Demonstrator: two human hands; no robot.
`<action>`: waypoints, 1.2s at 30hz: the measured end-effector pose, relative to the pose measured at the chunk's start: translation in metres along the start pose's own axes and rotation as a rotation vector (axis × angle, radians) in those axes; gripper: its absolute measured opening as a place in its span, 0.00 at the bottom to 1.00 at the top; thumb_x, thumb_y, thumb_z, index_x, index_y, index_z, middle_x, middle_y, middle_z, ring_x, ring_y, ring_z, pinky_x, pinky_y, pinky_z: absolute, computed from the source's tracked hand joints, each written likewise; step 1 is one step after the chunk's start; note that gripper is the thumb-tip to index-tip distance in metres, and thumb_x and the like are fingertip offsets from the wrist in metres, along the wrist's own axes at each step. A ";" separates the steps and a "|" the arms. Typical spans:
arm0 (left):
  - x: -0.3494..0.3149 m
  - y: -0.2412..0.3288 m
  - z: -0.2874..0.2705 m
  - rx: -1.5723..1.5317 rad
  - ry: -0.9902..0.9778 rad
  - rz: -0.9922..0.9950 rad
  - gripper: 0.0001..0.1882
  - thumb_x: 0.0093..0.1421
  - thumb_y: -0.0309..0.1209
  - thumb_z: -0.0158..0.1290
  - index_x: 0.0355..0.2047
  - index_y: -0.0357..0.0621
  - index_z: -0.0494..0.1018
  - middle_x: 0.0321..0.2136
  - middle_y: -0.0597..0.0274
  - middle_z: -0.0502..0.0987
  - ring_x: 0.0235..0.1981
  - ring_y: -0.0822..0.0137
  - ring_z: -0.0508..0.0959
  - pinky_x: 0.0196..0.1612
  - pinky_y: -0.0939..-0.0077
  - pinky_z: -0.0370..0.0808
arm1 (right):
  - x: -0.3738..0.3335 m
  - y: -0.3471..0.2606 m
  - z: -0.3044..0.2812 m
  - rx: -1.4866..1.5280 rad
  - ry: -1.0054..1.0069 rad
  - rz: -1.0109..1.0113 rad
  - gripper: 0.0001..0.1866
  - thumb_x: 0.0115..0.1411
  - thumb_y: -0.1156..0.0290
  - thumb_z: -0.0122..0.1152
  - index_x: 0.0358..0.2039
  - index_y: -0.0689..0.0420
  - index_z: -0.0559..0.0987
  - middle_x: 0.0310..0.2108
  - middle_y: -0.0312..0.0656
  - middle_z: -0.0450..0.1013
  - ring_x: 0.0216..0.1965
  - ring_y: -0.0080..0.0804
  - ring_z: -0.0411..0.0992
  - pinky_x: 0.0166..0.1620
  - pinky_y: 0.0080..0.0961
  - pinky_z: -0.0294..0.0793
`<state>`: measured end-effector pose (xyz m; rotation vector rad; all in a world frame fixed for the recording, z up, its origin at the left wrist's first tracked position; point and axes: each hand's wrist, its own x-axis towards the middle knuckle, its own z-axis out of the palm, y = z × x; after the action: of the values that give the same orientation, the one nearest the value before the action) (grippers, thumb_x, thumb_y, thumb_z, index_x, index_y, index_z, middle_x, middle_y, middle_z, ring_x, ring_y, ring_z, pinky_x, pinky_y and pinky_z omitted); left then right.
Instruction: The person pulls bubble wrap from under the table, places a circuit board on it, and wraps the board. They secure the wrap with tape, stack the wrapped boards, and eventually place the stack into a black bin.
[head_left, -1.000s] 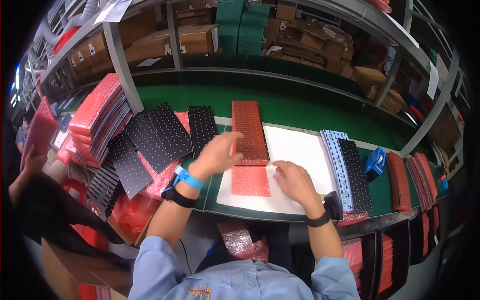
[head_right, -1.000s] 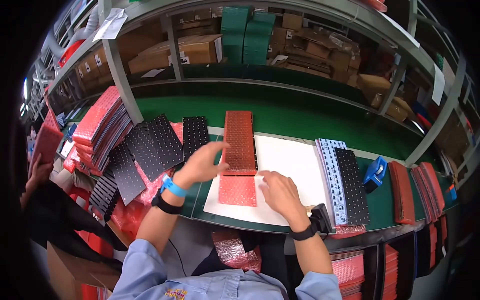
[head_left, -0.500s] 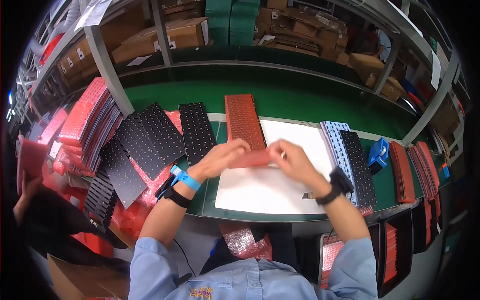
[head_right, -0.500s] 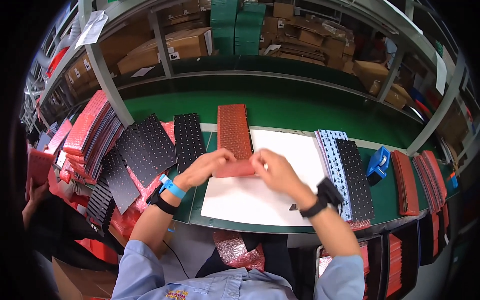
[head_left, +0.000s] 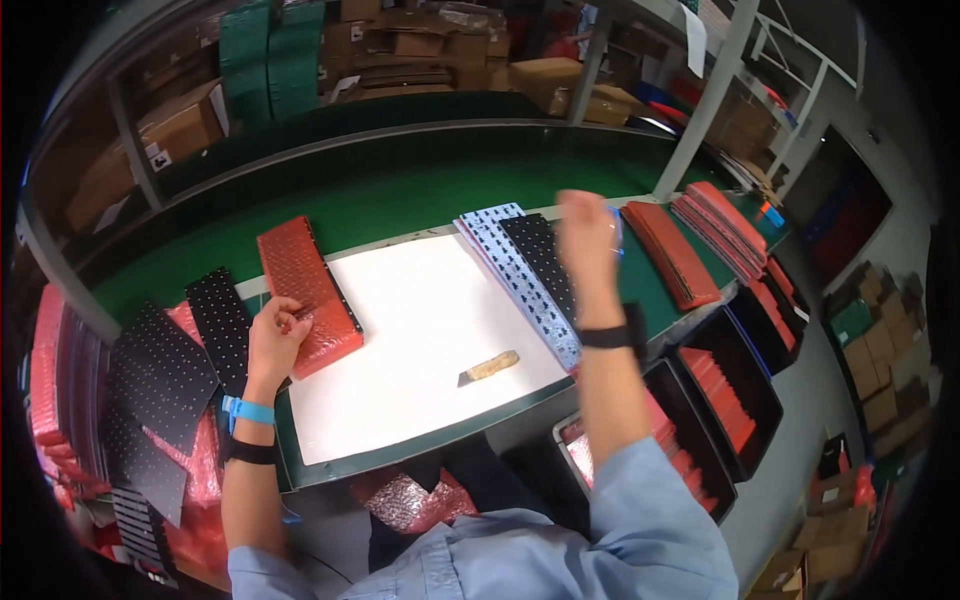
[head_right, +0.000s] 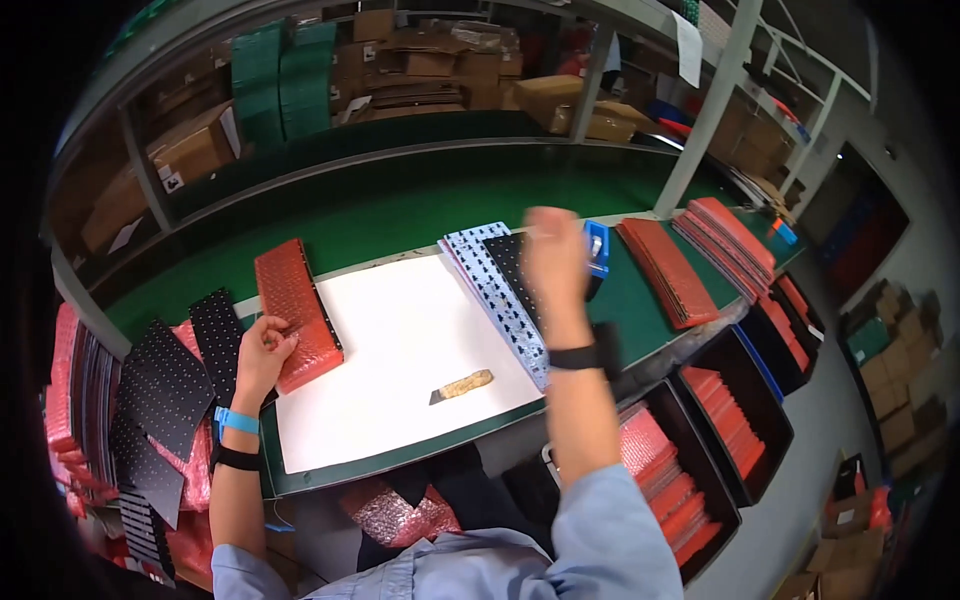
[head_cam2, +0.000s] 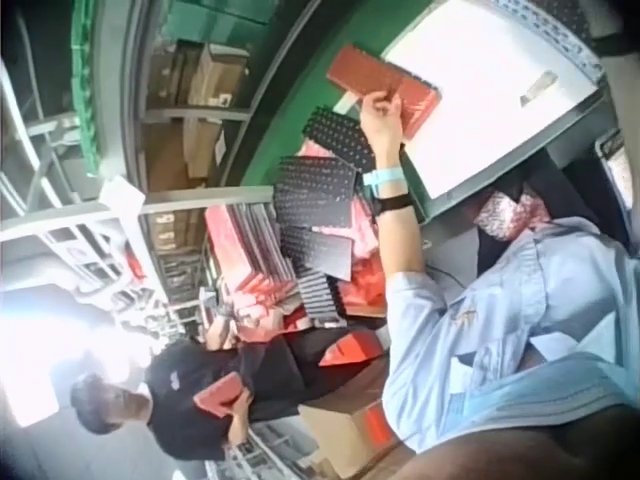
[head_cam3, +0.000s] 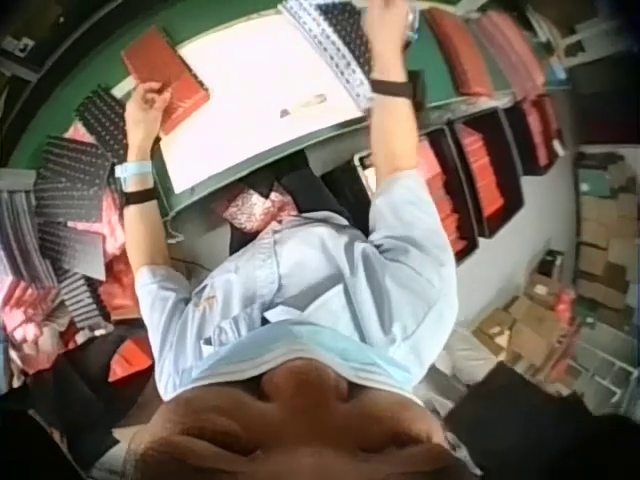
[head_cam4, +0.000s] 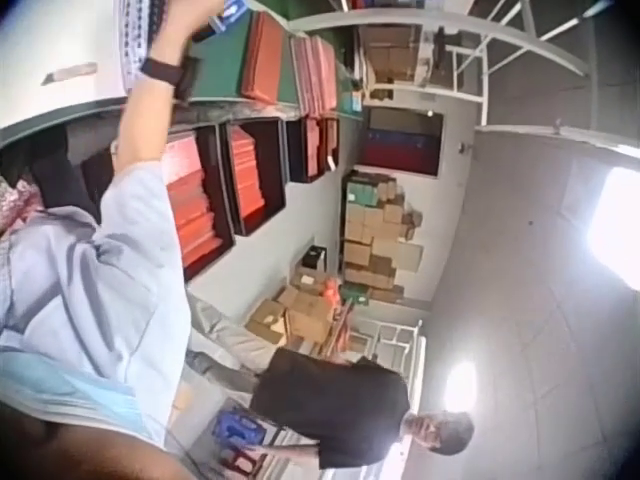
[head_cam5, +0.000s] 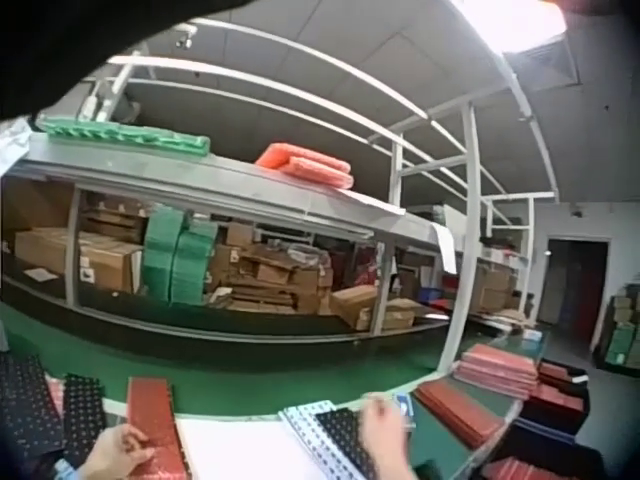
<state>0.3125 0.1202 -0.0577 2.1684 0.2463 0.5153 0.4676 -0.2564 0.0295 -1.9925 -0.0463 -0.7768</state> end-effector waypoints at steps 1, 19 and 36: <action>0.004 0.008 0.006 0.003 0.024 0.023 0.13 0.54 0.21 0.61 0.40 0.35 0.74 0.22 0.67 0.73 0.23 0.77 0.71 0.27 0.81 0.70 | 0.035 0.049 -0.044 -0.167 0.127 0.150 0.12 0.63 0.64 0.55 0.32 0.59 0.81 0.27 0.44 0.78 0.29 0.34 0.77 0.36 0.31 0.76; -0.002 0.016 0.003 0.015 0.083 0.006 0.12 0.52 0.24 0.64 0.36 0.33 0.77 0.21 0.58 0.78 0.24 0.69 0.78 0.29 0.75 0.74 | 0.008 0.118 -0.069 0.564 0.047 0.628 0.18 0.64 0.55 0.56 0.33 0.60 0.80 0.51 0.47 0.68 0.57 0.43 0.61 0.54 0.61 0.65; -0.001 0.025 -0.005 -0.006 0.053 -0.051 0.14 0.52 0.27 0.65 0.37 0.35 0.78 0.24 0.57 0.80 0.26 0.70 0.79 0.30 0.76 0.76 | -0.034 -0.098 -0.006 0.047 -1.052 -0.747 0.12 0.61 0.65 0.58 0.25 0.59 0.78 0.41 0.44 0.66 0.44 0.40 0.66 0.48 0.34 0.66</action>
<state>0.3090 0.1082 -0.0354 2.1385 0.3277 0.5444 0.4040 -0.1992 0.0889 -2.1208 -1.4521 -0.0558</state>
